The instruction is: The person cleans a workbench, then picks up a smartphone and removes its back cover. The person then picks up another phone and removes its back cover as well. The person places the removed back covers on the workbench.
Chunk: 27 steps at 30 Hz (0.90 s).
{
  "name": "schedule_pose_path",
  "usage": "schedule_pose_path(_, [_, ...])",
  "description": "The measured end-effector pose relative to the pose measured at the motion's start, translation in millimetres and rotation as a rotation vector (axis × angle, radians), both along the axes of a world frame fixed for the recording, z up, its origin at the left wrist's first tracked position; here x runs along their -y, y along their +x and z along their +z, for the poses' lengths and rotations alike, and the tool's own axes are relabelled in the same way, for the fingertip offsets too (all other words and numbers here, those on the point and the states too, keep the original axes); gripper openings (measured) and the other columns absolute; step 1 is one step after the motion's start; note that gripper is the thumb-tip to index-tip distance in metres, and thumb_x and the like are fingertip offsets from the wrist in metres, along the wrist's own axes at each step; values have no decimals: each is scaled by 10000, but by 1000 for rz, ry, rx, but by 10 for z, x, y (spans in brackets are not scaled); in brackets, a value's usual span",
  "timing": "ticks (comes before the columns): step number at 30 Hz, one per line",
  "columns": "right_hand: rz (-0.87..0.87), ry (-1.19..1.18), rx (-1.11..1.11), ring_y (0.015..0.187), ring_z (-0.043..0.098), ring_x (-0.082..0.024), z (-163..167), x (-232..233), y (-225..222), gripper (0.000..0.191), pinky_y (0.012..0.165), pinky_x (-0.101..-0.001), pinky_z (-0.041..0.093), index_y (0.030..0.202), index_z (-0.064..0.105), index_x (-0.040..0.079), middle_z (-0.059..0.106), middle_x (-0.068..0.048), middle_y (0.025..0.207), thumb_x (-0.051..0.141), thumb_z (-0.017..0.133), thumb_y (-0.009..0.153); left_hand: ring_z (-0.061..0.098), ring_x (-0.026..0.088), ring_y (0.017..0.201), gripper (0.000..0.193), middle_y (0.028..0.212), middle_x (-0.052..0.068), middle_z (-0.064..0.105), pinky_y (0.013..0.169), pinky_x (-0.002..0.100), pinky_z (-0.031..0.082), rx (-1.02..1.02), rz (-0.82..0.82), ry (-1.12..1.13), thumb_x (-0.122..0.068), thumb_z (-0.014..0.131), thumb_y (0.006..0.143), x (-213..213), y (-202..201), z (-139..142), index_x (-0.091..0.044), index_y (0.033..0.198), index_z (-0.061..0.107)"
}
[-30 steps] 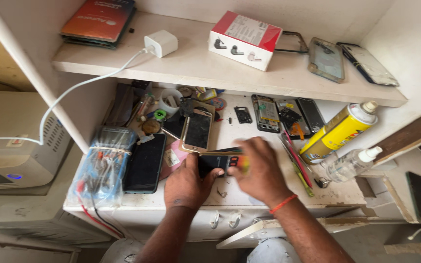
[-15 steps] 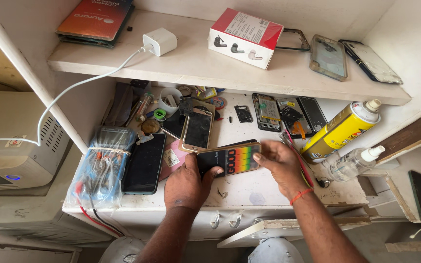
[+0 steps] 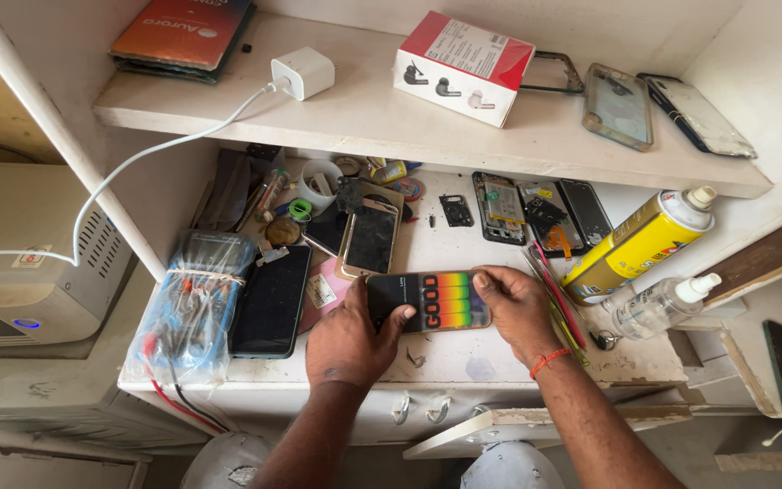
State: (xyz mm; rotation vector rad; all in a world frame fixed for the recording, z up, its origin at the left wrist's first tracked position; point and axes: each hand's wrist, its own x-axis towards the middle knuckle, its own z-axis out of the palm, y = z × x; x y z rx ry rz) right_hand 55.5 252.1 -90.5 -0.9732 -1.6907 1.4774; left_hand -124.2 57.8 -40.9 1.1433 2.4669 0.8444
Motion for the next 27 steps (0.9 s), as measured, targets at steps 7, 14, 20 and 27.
schedule_pose_path(7, [-76,421,296,767,642,-67,71,231,-4,337,718,-226,549,1246,742,79,772,-24,931,227,740,944,719,353,975,781,1097,145,722,825,482,571,46,39,121,-601,718,816,74,52,16,-166,1409,455])
schedule_pose_path(14, [-104,588,268,723,600,-135,177,532,-11,316,676,-269,514,1297,700,89,685,-57,933,174,632,1001,702,292,1051,695,1170,91,698,880,437,563,82,104,169,-505,839,744,115,90,84,-143,1280,587])
schedule_pose_path(20, [-88,695,291,955,668,-203,255,529,21,310,831,-328,543,1317,662,80,674,-85,1101,181,562,1042,726,228,996,700,1117,52,726,871,387,568,187,174,169,-467,925,653,30,117,142,-127,1186,624])
schedule_pose_path(27, [29,796,320,1261,544,-332,335,508,96,649,1084,-451,439,1410,532,75,553,-172,1325,345,766,868,758,149,919,604,1000,16,782,858,309,579,405,197,132,-369,954,653,-81,80,191,-107,1090,632])
